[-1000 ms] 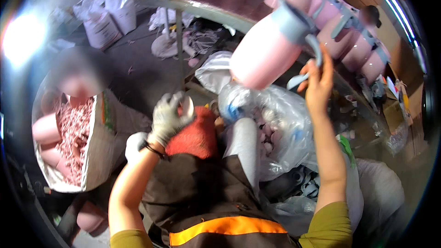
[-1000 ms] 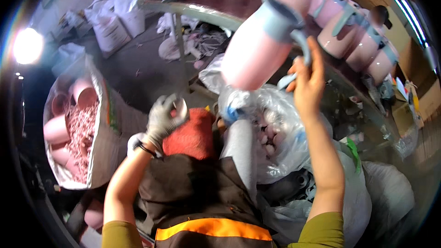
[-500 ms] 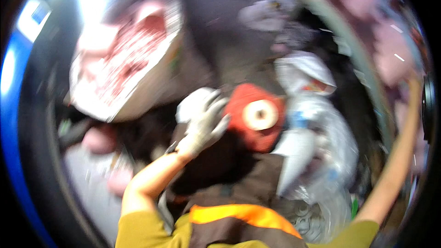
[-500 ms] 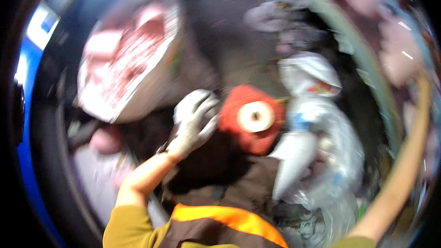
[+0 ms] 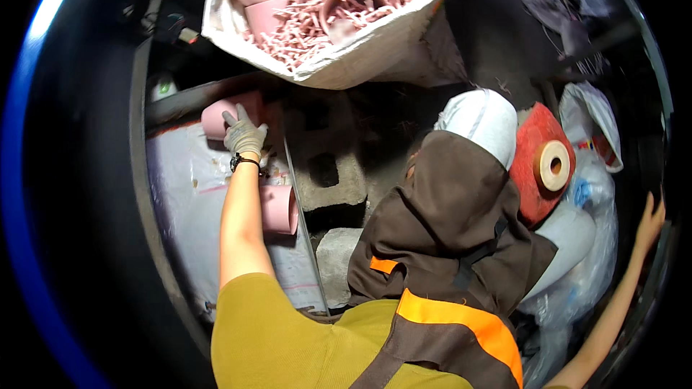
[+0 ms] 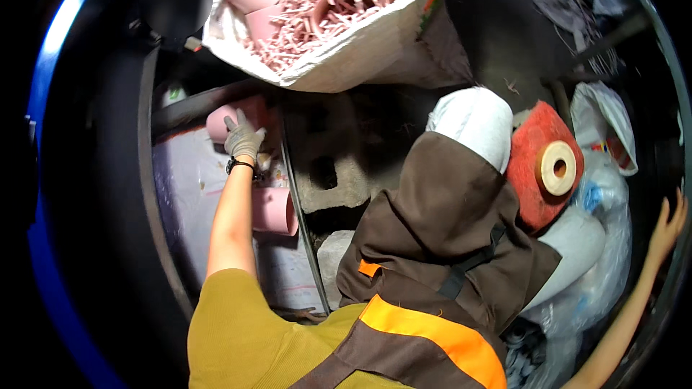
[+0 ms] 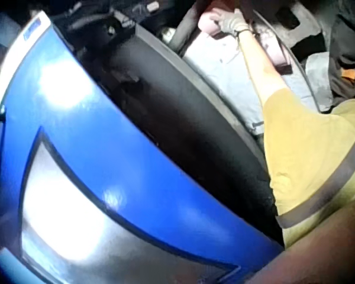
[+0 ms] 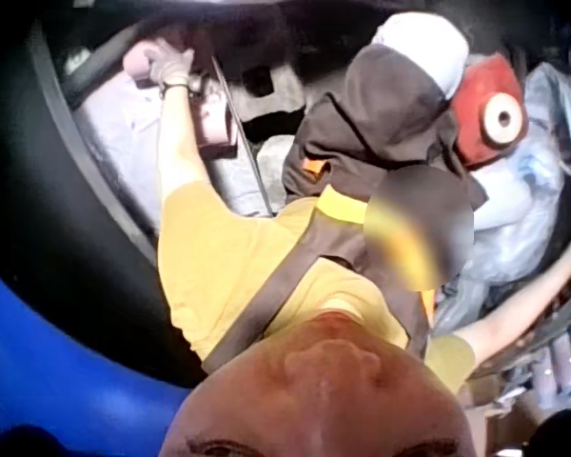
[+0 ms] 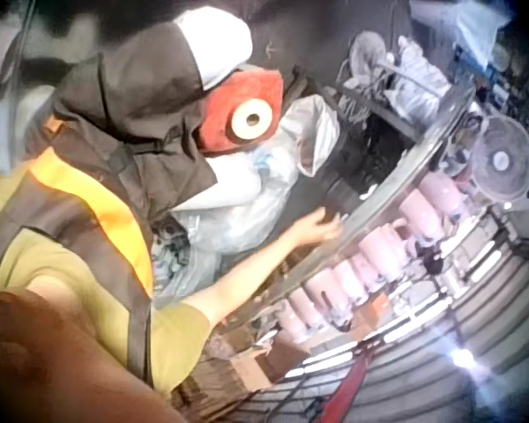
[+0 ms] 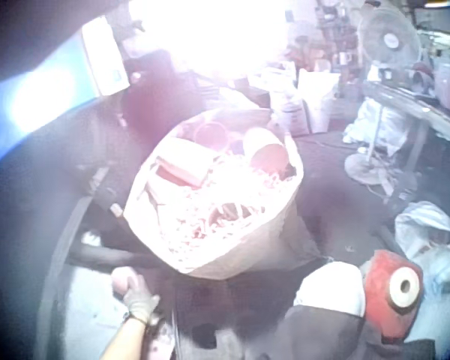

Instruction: The person assembles pink water pitchers by inserting inner liners and attaching light blue lids and handles.

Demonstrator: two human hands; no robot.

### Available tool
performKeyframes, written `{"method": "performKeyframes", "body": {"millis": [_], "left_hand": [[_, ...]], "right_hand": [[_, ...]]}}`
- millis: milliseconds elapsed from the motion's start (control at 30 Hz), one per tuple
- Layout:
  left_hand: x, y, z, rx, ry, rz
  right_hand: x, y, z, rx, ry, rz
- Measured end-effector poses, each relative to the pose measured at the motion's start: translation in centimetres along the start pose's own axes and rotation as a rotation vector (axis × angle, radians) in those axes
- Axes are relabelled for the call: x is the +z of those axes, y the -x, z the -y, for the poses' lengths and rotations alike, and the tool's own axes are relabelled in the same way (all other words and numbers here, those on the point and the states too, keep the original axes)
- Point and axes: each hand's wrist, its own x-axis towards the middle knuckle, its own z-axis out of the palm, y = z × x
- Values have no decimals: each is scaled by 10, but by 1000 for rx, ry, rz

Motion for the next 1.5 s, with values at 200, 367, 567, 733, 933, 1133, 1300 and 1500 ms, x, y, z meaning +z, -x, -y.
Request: {"method": "performKeyframes", "body": {"millis": [200, 367, 567, 733, 933, 1133, 1300, 1500], "left_hand": [[27, -53, 46, -99, 153, -129], [-96, -9, 96, 195, 460, -495], [-238, 147, -8, 1165, 622, -736], [-256, 186, -73, 787, 1632, 70], [-266, 192, -154, 815, 1637, 220], [-324, 221, -171, 1842, 617, -506], [-338, 246, -177, 1999, 351, -457], [-267, 153, -62, 808, 2014, 496]], "right_hand": [[-57, -21, 237, 115, -634, 47], [-129, -20, 459, -3, -1406, 553], [-191, -3, 600, -225, -1493, 885], [-152, 23, 530, -60, -1657, 215], [-149, 84, 448, -398, -1364, 150], [-214, 14, 383, -522, -790, -156], [-218, -7, 397, -693, -651, 138], [-231, -19, 338, -316, -1146, -466]]}}
